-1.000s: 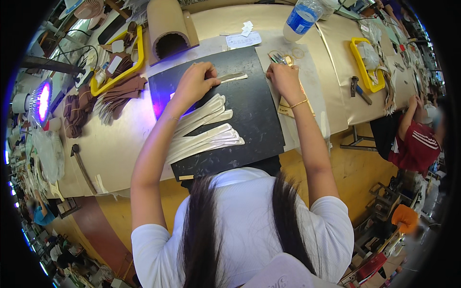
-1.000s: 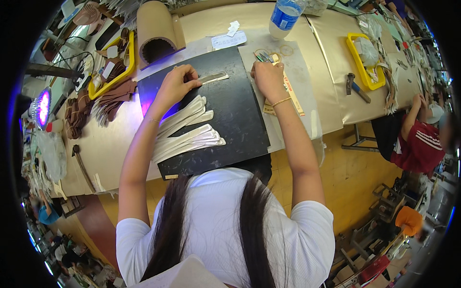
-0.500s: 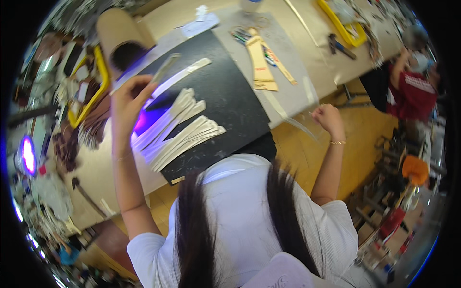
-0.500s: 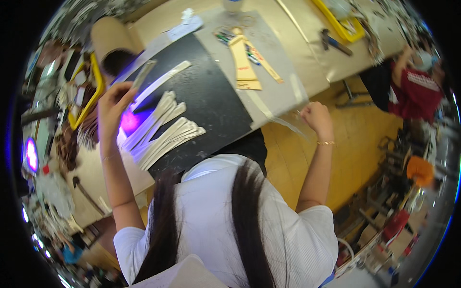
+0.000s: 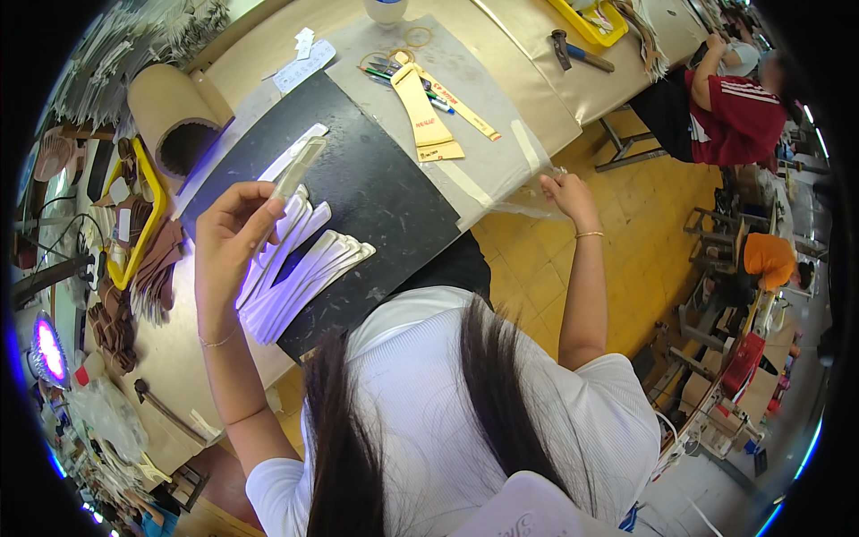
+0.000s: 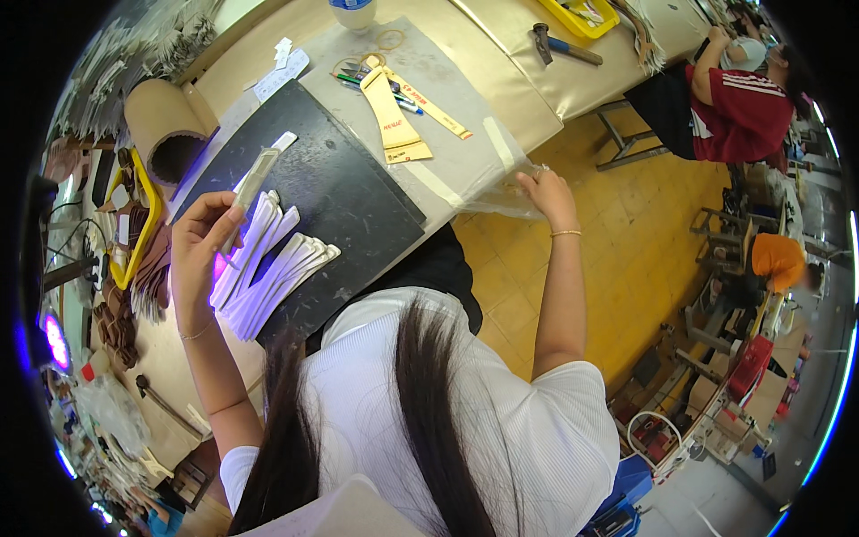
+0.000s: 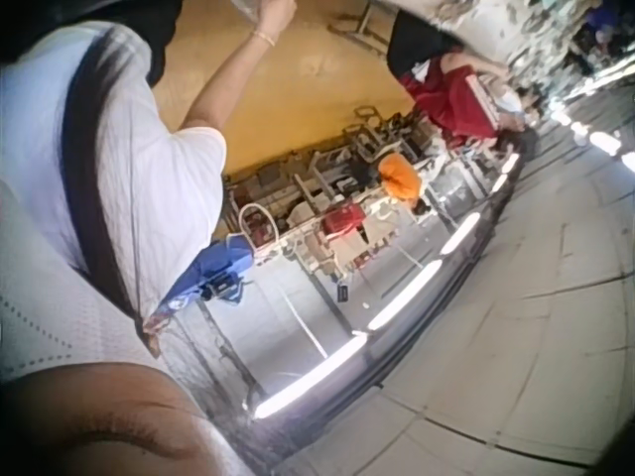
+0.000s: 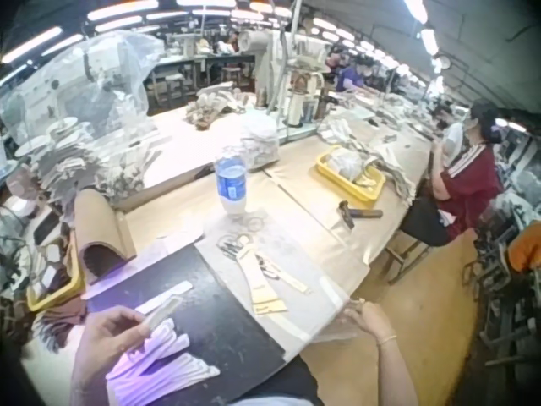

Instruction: The person repeatedly folds thin white fabric strips by hand and stacks them on a black work surface. They occasionally adjust the stack and use a small hammer to tap the pile. The workspace includes sewing machines and other tools in the background.

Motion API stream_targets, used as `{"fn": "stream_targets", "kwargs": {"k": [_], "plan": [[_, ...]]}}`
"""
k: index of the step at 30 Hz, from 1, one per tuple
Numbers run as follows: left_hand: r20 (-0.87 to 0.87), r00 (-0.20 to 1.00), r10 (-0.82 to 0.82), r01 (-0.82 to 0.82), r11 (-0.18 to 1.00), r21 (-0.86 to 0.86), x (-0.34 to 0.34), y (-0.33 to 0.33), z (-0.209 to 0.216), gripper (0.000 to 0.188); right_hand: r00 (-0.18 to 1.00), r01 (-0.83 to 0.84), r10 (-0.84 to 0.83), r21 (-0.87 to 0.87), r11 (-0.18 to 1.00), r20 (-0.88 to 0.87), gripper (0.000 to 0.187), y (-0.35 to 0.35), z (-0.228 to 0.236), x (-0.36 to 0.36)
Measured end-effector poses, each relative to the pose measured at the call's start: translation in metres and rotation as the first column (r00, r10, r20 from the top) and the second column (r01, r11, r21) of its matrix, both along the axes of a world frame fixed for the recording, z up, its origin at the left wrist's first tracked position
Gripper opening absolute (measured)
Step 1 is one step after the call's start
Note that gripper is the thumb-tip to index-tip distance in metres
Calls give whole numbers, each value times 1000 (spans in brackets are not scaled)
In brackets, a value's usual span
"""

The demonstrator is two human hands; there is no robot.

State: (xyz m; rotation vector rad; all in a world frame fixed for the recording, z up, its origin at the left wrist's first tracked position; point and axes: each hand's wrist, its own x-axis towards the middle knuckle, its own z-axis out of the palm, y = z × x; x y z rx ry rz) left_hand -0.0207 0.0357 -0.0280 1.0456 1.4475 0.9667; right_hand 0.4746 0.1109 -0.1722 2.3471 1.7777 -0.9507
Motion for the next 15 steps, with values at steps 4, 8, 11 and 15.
{"fn": "stream_targets", "kwargs": {"k": [4,8,11,15], "plan": [[25,999,-38,38,999,16,8,4,1,19,979,101,-76,126,987,-188,22,-10,-30,24],[52,998,-39,38,999,29,15,4,-1,19,989,133,-119,163,978,-90,27,-4,6,13],[67,993,-99,100,995,-13,15,8,-1,19,982,149,-115,239,959,-152,19,-2,74,-46],[101,991,-86,91,995,-48,26,9,12,19,913,38,239,650,759,-332,8,-2,128,-132]]}}
